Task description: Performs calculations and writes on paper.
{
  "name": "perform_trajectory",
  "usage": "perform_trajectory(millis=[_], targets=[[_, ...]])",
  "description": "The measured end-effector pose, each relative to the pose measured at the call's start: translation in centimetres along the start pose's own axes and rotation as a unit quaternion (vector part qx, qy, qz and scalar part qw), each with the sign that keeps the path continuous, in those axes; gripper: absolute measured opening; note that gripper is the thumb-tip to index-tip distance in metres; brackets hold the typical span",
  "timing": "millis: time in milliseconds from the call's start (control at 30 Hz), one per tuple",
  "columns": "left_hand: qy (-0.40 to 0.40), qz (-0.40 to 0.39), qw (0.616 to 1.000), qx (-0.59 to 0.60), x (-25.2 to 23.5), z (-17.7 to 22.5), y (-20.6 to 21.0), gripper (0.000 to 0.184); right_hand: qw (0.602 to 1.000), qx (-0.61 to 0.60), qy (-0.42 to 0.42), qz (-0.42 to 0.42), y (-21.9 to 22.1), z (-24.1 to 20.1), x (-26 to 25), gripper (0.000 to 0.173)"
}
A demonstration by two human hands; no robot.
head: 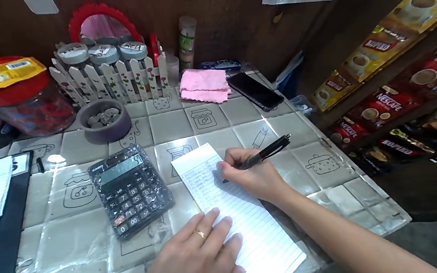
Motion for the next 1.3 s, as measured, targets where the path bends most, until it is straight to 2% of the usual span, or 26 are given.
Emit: perform_trajectory(millis=[267,367,767,1300], targets=[[-0.001,0.007,1.000,0.000,0.0,0.0,0.1,0.039,0.998,-0.053,0.016,-0.003,-0.6,0.0,-0.1,0.029],[-0.003,0.007,1.000,-0.002,0.0,-0.1,0.1,0.039,0.999,-0.032,0.033,-0.007,-0.8,-0.7,0.7,0.027],[-0.003,0.003,1.000,0.011,0.0,0.0,0.1,0.038,0.999,0.019,-0.021,0.018,0.0,0.0,1.8,0.024],[-0.010,0.001,1.000,0.013,0.0,0.0,0.1,0.037,1.000,0.003,-0.011,0.017,-0.2,0.2,1.5,0.025]])
Point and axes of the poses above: each hand's wrist, its own x-axis away from the middle knuckle, its own y-axis out of the palm, z = x × y, the point moved 2 cm from there along -x, towards the middle knuckle, and after that the axes turned 10 degrees about y, right-handed, at the moved point
